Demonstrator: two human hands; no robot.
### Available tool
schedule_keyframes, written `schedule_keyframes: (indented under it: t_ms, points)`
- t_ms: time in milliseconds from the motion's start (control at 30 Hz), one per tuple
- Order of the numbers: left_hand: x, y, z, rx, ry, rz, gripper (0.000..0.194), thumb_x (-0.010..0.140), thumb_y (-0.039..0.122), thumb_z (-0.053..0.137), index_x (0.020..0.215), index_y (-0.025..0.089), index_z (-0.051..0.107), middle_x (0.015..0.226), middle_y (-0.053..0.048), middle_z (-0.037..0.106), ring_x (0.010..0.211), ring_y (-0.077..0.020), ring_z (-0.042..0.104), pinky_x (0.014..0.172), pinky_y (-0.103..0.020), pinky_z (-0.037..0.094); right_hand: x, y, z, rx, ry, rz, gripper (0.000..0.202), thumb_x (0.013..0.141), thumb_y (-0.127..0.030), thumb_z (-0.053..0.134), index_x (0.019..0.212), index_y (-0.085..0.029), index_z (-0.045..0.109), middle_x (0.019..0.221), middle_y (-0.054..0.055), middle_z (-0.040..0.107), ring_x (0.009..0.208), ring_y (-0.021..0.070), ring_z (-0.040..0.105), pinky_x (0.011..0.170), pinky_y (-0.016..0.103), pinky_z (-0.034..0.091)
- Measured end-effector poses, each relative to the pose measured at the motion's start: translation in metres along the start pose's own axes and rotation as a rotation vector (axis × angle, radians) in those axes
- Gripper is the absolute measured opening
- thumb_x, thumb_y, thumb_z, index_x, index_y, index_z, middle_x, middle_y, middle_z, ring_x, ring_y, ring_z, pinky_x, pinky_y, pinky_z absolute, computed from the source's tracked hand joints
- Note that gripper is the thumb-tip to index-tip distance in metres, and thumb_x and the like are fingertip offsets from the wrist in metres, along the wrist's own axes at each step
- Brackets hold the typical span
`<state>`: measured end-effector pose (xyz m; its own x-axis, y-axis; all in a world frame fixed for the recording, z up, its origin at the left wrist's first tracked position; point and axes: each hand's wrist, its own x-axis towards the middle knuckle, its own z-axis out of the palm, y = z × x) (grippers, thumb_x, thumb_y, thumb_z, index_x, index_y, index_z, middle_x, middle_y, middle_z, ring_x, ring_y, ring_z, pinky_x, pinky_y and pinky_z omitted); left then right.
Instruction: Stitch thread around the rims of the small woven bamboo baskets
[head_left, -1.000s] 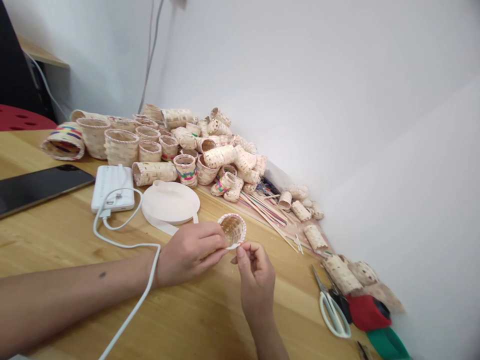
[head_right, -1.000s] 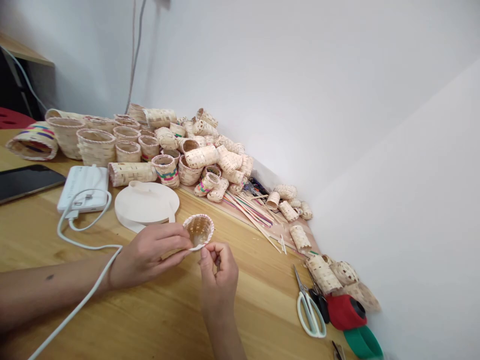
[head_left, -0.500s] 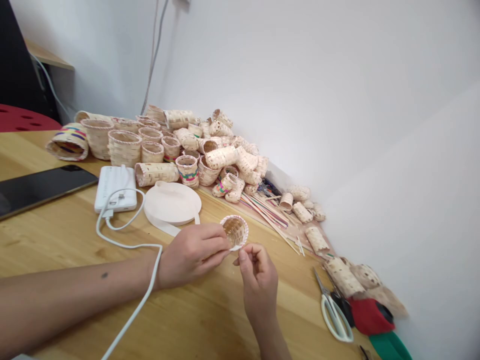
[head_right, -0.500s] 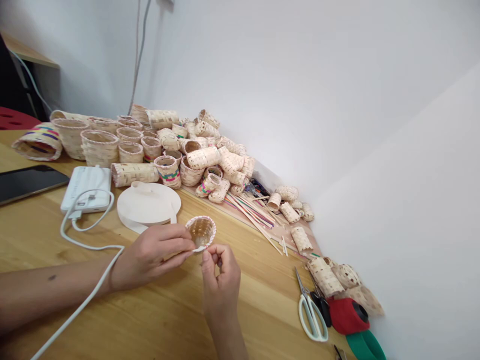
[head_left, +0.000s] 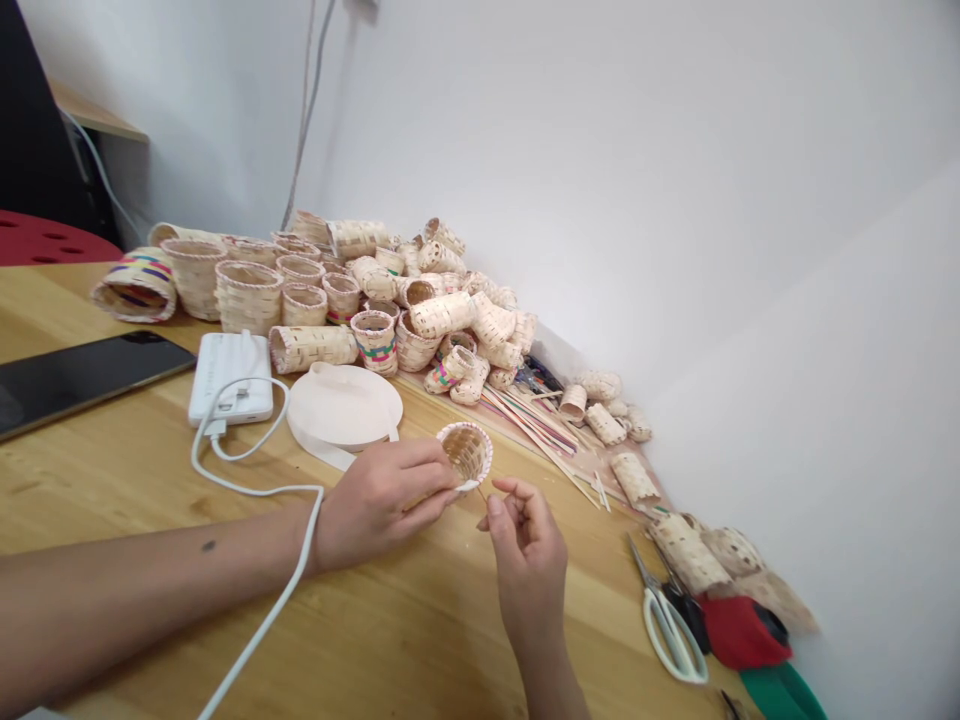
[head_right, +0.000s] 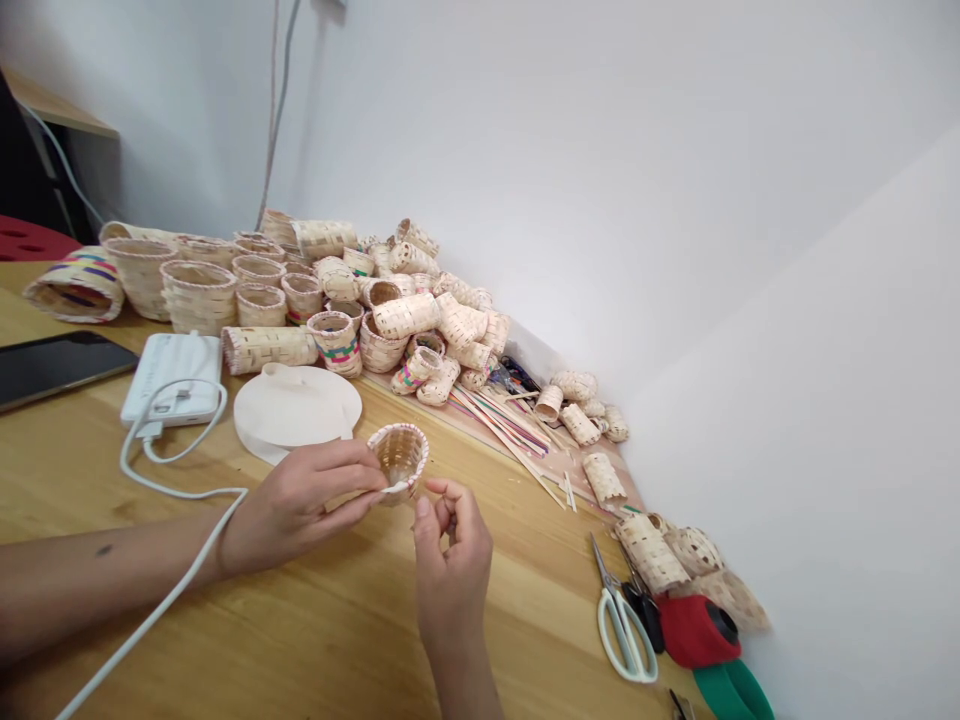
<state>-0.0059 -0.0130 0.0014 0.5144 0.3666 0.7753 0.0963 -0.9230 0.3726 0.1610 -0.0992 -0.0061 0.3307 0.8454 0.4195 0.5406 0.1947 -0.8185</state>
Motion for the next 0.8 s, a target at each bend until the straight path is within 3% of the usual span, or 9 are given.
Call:
schedule_keyframes:
  t_ms: [333,800]
  points:
    - [-0.002,0.000,0.002,-0.015,-0.011,0.024,0.018,0.091,0.014,0.049,0.081,0.013,0.064,0.079,-0.005,0.061,0.069,-0.0125,0.054,0.062,-0.022,0.039,0.001,-0.005,0.001,-0.209,-0.017,-0.105,0.021,0.087,-0.035,0.055,0.079,-0.017,0.064,0.054,-0.008,0.030,0.046,0.0089,0.032,0.046,0.021,0.029]
    - [-0.001,-0.004,0.001,-0.124,-0.059,-0.055,0.016,0.092,0.017,0.051,0.084,0.014,0.064,0.082,-0.004,0.061,0.075,-0.0127,0.056,0.068,-0.022,0.041,-0.002,-0.010,-0.009,-0.253,-0.189,-0.244,0.017,0.092,-0.026,0.047,0.082,-0.019,0.058,0.055,-0.008,0.031,0.046,0.0092,0.029,0.048,0.021,0.025]
